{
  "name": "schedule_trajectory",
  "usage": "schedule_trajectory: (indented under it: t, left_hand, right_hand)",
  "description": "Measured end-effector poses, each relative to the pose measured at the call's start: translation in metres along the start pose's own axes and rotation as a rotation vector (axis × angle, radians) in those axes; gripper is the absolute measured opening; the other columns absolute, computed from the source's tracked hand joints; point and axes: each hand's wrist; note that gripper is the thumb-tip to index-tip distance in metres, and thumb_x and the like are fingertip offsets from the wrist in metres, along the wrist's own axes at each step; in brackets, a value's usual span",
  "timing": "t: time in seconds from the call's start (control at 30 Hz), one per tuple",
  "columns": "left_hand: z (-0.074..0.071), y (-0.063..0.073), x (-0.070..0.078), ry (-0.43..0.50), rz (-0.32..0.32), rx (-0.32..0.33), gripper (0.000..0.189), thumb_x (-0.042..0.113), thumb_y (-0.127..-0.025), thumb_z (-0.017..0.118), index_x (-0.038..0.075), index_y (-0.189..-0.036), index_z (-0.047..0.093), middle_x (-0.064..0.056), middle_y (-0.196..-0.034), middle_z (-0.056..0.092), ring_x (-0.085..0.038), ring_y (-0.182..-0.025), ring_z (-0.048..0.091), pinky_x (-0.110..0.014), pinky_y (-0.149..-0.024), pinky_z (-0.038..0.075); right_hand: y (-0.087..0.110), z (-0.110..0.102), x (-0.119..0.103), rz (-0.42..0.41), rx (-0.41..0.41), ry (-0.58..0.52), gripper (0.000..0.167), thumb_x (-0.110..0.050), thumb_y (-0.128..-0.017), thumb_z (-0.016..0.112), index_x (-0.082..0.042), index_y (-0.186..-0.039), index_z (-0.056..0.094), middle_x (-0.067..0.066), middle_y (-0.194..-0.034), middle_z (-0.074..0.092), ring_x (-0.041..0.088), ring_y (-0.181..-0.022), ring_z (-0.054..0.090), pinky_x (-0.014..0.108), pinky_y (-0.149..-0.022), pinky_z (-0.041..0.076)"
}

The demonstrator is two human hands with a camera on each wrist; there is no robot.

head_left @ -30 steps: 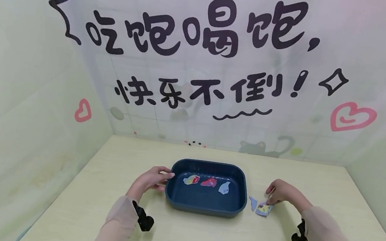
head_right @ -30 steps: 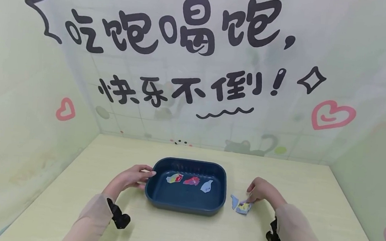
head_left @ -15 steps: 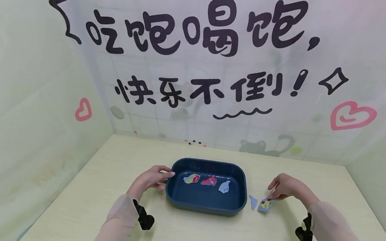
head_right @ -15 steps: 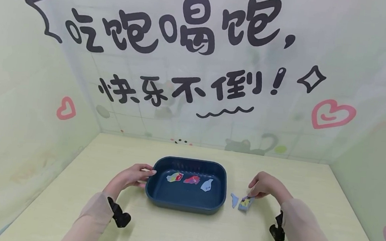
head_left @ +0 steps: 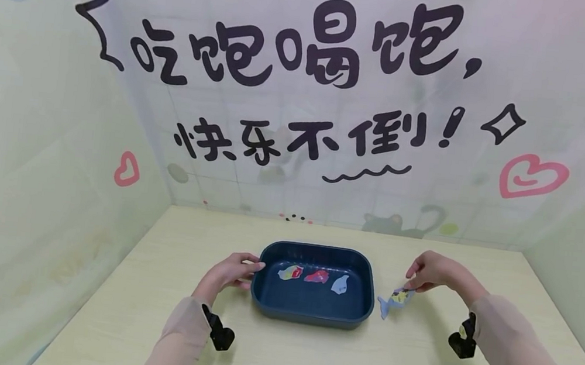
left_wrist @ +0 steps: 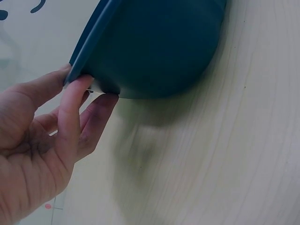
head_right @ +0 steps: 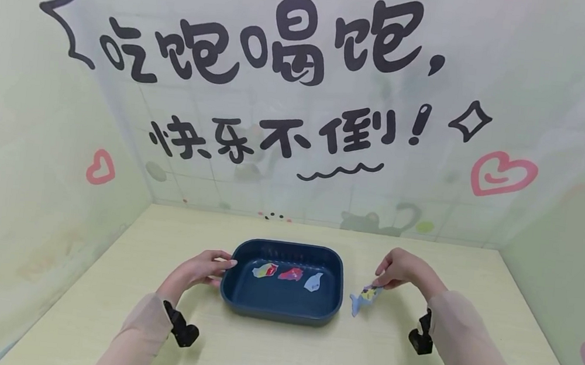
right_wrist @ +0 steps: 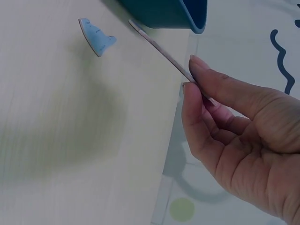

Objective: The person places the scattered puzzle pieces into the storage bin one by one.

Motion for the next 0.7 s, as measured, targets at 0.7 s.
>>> schedule_trajectory:
  t: [0.7]
  left_hand:
    - [0.0,0.002,0.001,0.0,-0.012,0.01,0.043,0.028,-0.091,0.056,0.002,-0.125,0.049,-0.018,-0.12,0.057,-0.02,-0.094,0.063,-0.024,-0.061,0.054]
  right_hand:
    - [-0.005,-0.009,-0.028,-0.063,-0.119,-0.005,0.021,-0.005,-0.078,0.07,0.006,-0.091,0.057,-0.001,-0.067,0.054,0.007,-0.063,0.055,0.021,-0.064,0.053]
Point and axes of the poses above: each hand's wrist, its own y-axis away from the middle knuckle, its own z-axis out of the palm, x = y × z
